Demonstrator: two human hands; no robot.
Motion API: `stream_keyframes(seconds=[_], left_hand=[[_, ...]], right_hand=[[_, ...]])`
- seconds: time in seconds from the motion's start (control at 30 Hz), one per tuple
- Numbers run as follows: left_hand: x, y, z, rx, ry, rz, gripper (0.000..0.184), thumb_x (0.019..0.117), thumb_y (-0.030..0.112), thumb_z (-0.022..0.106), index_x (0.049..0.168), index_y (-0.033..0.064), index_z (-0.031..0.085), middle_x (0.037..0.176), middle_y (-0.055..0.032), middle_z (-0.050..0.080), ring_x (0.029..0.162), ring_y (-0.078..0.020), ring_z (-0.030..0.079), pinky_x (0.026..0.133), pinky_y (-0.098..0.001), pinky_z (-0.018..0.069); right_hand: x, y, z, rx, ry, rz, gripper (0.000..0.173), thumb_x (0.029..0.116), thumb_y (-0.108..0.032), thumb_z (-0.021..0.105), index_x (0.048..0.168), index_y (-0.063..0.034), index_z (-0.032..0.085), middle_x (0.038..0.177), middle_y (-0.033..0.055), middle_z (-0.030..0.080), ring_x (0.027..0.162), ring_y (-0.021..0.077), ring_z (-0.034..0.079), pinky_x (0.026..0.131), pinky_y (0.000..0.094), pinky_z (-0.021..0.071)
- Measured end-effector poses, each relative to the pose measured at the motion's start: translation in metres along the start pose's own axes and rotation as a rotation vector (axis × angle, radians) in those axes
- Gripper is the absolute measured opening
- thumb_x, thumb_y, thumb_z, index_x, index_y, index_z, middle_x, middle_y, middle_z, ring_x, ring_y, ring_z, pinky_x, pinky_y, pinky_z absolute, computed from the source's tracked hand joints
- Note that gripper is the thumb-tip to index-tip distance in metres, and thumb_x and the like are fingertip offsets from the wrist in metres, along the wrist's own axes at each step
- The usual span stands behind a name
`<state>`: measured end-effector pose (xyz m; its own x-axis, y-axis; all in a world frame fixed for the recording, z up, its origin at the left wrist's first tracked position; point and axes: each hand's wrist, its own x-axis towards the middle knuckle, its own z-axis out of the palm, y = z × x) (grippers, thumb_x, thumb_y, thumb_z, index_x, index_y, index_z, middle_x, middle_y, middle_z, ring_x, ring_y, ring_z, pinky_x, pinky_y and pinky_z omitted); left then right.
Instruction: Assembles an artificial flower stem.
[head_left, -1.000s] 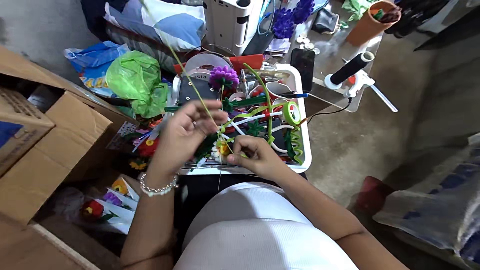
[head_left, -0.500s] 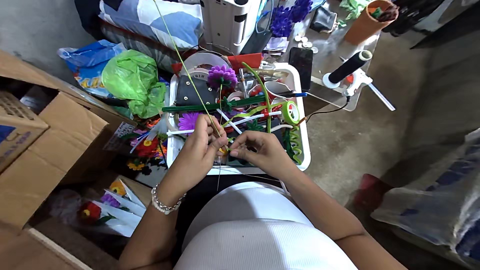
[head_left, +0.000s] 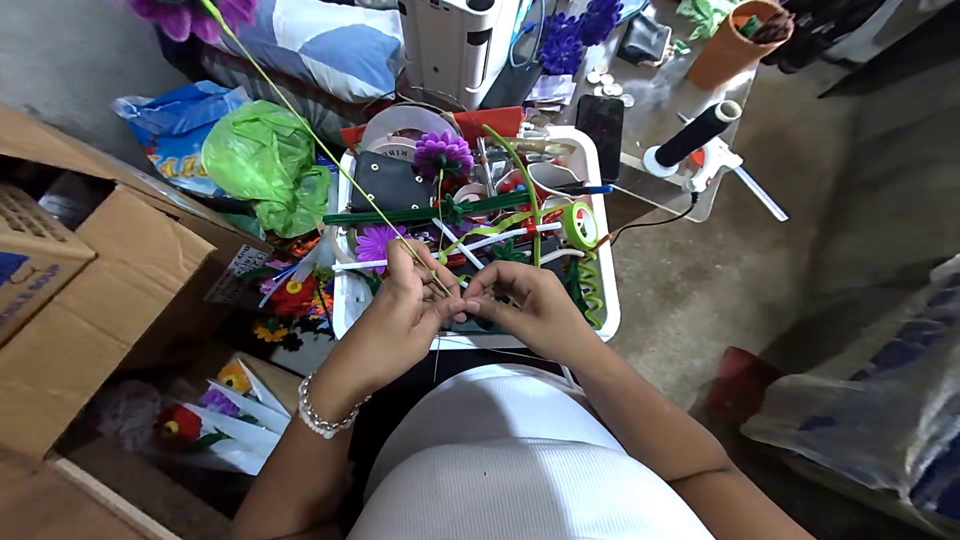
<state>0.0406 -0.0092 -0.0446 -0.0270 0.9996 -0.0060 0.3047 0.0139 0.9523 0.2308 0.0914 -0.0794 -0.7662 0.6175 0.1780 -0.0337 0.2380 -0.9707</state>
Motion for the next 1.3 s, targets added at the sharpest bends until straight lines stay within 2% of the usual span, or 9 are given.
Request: stream_keyframes(seconds=[0.17, 0.3, 0.43, 0.6, 0.8, 0.9, 1.1, 1.2, 1.3], left_hand=[[-0.001, 0.002, -0.001, 0.046, -0.033, 0.047, 0.033, 0.1014, 0.011, 0.061, 0.122, 0.0115, 0.036, 0.098, 0.0033, 0.064, 0.085, -0.0041, 0.069, 0.079, -0.0222, 0.0604], [0.0, 0.006, -0.002, -0.209, -0.103, 0.027, 0.033, 0.1016, 0.005, 0.059, 0.121, 0.0125, 0.034, 0.099, 0.0005, 0.064, 0.087, -0.0094, 0.07, 0.081, -0.025, 0.0606], [0.0, 0.009, -0.003, -0.335, -0.137, 0.071, 0.029, 0.1023, 0.003, 0.057, 0.118, 0.0142, 0.035, 0.098, 0.0024, 0.065, 0.089, -0.0075, 0.069, 0.082, -0.0228, 0.0587], [0.0, 0.014, 0.003, -0.241, 0.009, 0.072, 0.034, 0.1013, 0.004, 0.058, 0.12, 0.0157, 0.032, 0.101, 0.0029, 0.065, 0.087, -0.0061, 0.068, 0.079, -0.0213, 0.0586], [0.001, 0.006, 0.002, -0.052, 0.102, 0.088, 0.036, 0.0994, 0.006, 0.062, 0.119, 0.0157, 0.034, 0.099, 0.0038, 0.066, 0.086, -0.0059, 0.068, 0.076, -0.0219, 0.058], [0.001, 0.01, 0.001, -0.094, 0.08, 0.094, 0.035, 0.0994, 0.004, 0.061, 0.118, 0.0158, 0.034, 0.096, 0.0042, 0.065, 0.083, -0.0051, 0.068, 0.075, -0.021, 0.0584], [0.002, 0.018, 0.001, -0.339, 0.014, 0.102, 0.035, 0.0998, -0.001, 0.058, 0.117, 0.0165, 0.033, 0.096, 0.0026, 0.063, 0.083, -0.0056, 0.067, 0.076, -0.019, 0.0571], [0.002, 0.018, 0.003, -0.388, 0.02, 0.072, 0.033, 0.1002, 0.0, 0.057, 0.116, 0.0172, 0.034, 0.095, 0.0019, 0.064, 0.086, -0.009, 0.069, 0.08, -0.023, 0.0581], [-0.003, 0.015, -0.01, -0.362, 0.107, 0.105, 0.035, 0.0997, 0.004, 0.061, 0.118, 0.0194, 0.036, 0.095, 0.0026, 0.064, 0.09, -0.0149, 0.069, 0.09, -0.0369, 0.0597]], right_hand=[[-0.001, -0.001, 0.0, -0.091, -0.01, -0.004, 0.014, 0.0993, -0.017, 0.065, 0.101, -0.0039, 0.069, 0.092, 0.0005, 0.069, 0.083, 0.0014, 0.065, 0.079, 0.0189, 0.0558], [-0.001, -0.004, -0.001, 0.015, -0.033, -0.048, 0.011, 0.0995, -0.013, 0.064, 0.1, -0.0024, 0.067, 0.093, 0.0016, 0.069, 0.085, 0.0028, 0.066, 0.079, 0.0199, 0.0566], [-0.002, -0.009, 0.0, 0.151, -0.013, -0.063, 0.008, 0.0989, -0.01, 0.064, 0.1, -0.0018, 0.067, 0.094, 0.0004, 0.069, 0.086, 0.0027, 0.066, 0.08, 0.0208, 0.0572], [-0.001, -0.008, 0.002, 0.198, 0.093, -0.061, 0.006, 0.0957, -0.006, 0.069, 0.099, -0.002, 0.067, 0.09, 0.0, 0.07, 0.081, 0.0041, 0.068, 0.077, 0.0215, 0.0589], [0.002, -0.007, -0.003, -0.054, 0.141, -0.154, 0.01, 0.093, -0.011, 0.074, 0.098, -0.0022, 0.073, 0.092, 0.0031, 0.074, 0.084, 0.0074, 0.071, 0.08, 0.0252, 0.0613], [0.003, -0.011, -0.004, -0.079, 0.112, -0.151, 0.01, 0.0946, -0.012, 0.072, 0.097, -0.0031, 0.071, 0.091, 0.0017, 0.071, 0.083, 0.0056, 0.069, 0.079, 0.0239, 0.0609], [0.004, -0.014, 0.0, 0.147, 0.093, -0.163, 0.005, 0.0953, -0.006, 0.069, 0.098, -0.0017, 0.067, 0.091, 0.0016, 0.069, 0.083, 0.006, 0.068, 0.079, 0.0242, 0.0603], [0.005, -0.011, 0.003, 0.241, 0.125, -0.169, 0.003, 0.0958, -0.005, 0.068, 0.099, -0.0042, 0.066, 0.092, 0.0001, 0.069, 0.084, 0.0064, 0.069, 0.079, 0.0252, 0.0611], [0.007, -0.001, -0.021, 0.328, 0.237, -0.122, 0.003, 0.0967, -0.018, 0.067, 0.099, -0.017, 0.069, 0.091, -0.0057, 0.068, 0.085, 0.0066, 0.066, 0.08, 0.0294, 0.0583]])
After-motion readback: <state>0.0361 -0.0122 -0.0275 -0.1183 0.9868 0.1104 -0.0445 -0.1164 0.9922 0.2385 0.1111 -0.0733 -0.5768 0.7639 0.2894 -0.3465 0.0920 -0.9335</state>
